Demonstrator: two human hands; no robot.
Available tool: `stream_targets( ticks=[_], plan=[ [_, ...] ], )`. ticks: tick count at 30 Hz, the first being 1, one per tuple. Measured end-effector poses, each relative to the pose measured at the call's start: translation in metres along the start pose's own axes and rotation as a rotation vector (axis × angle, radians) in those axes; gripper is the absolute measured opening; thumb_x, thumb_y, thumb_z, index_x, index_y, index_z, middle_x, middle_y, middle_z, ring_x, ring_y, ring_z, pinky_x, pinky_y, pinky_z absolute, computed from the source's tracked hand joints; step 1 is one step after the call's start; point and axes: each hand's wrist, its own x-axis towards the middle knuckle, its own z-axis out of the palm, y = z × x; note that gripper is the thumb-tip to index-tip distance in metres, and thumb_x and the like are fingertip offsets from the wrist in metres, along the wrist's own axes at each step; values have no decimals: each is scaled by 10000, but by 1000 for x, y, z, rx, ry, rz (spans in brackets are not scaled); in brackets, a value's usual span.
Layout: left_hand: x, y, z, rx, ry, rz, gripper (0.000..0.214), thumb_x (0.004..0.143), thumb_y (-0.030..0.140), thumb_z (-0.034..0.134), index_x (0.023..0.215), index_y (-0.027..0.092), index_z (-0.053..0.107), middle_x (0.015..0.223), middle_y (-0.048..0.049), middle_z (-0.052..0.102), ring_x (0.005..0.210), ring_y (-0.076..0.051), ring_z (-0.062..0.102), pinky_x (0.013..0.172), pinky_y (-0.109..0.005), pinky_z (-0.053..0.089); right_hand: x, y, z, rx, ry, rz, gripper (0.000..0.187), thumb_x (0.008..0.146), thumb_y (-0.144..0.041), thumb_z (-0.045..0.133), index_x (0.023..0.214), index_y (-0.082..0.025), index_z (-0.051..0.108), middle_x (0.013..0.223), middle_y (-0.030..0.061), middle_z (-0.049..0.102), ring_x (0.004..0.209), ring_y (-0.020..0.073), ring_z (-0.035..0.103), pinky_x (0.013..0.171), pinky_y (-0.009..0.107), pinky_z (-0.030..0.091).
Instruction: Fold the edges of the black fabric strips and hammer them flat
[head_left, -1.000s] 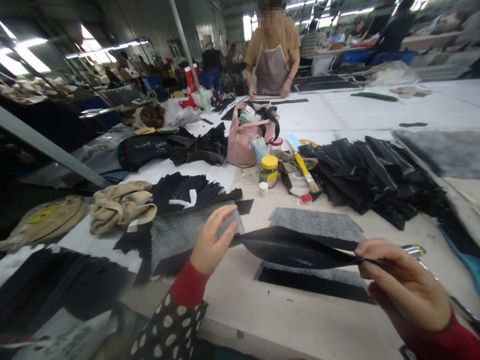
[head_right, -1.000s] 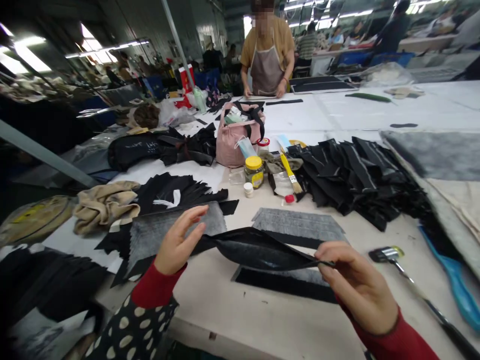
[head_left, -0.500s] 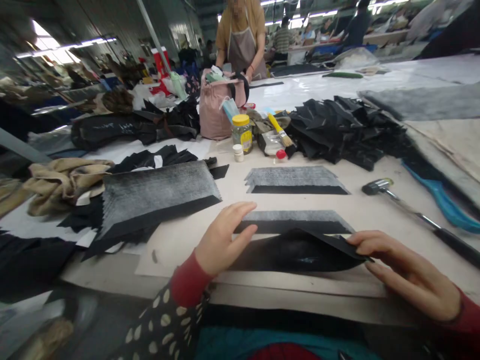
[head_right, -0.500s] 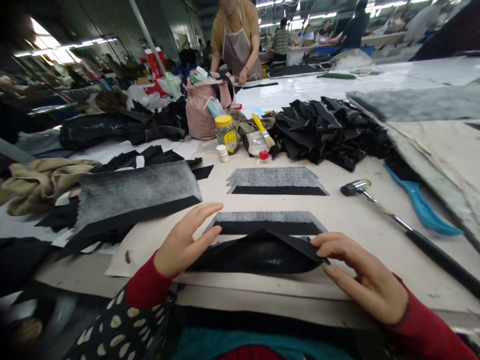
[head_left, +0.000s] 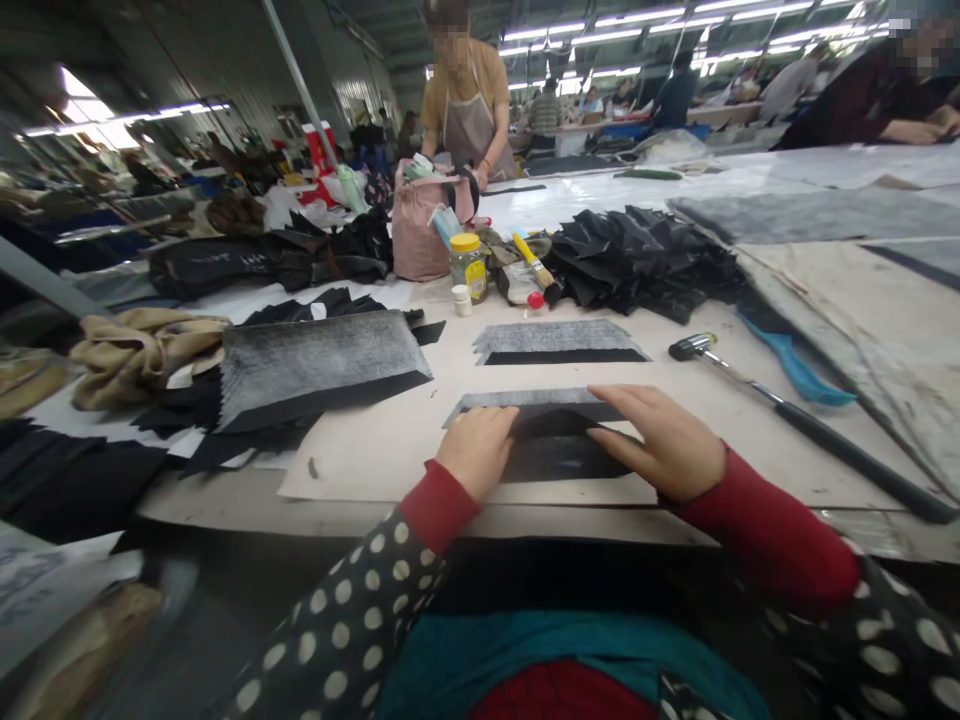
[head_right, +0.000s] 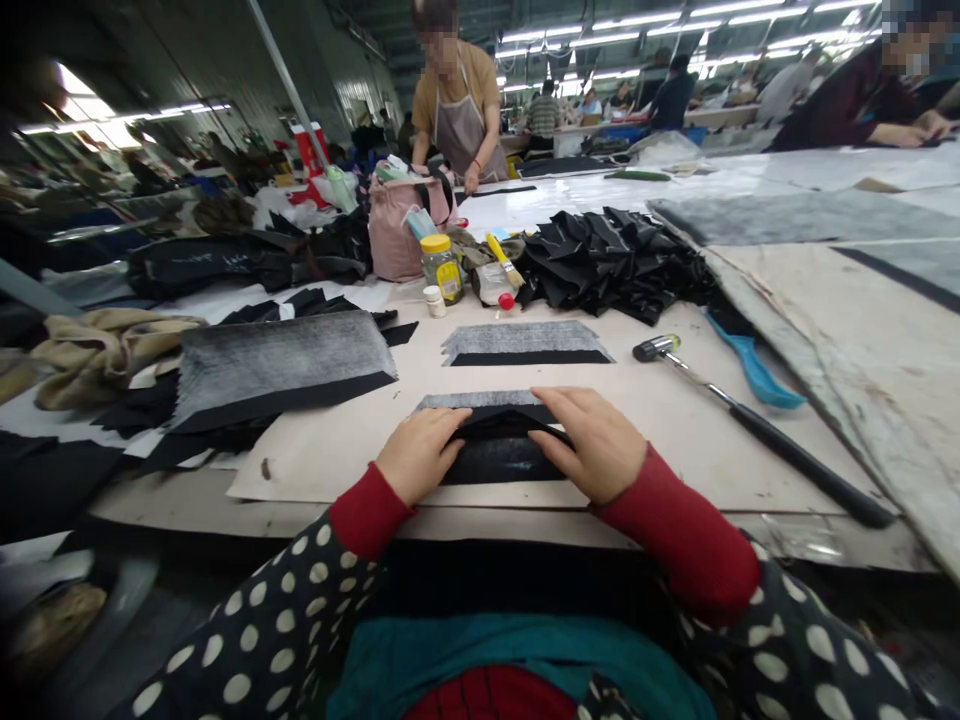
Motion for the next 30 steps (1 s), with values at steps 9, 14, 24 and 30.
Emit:
stream_targets(
  ticks=[9, 14, 24, 30],
  plan=[
    [5, 1, 6, 63, -32, -5, 253, 815, 97, 385, 974, 172, 567, 879, -65, 580, 844, -214, 516, 722, -345, 436, 29, -8, 44, -96, -258, -2, 476, 728, -132, 510, 1199, -83, 460, 1064, 130, 584, 957, 240, 529, 858, 375, 418],
    [5, 0, 7, 49, -29, 9, 238, 813, 107, 397, 902, 190, 602, 858, -53, 570, 826, -208, 503, 708, -337, 428, 29, -7, 47, -25, -286, 29, 509, 699, -79, 494, 1207, -93, 460, 1087, 132, 582, 948, 226, 545, 855, 364, 414],
    [0, -1, 11, 70, 11, 87, 199, 840, 138, 403, 843, 178, 598, 925, -49, 551, 864, -192, 450, 716, -318, 409, 22, -2, 57, 23, -255, -105, 306, 666, -12, 455, 850, -177, 636, 843, 52, 578, 787, 173, 489, 745, 302, 403],
    [-5, -5, 17, 132, -14, 172, 202, 866, 157, 384, 901, 184, 581, 909, -33, 553, 834, -182, 450, 706, -303, 404, 17, -11, 57, -113, -270, -154, 238, 772, -59, 428, 834, -162, 634, 818, 60, 569, 751, 176, 449, 694, 287, 378]
  ],
)
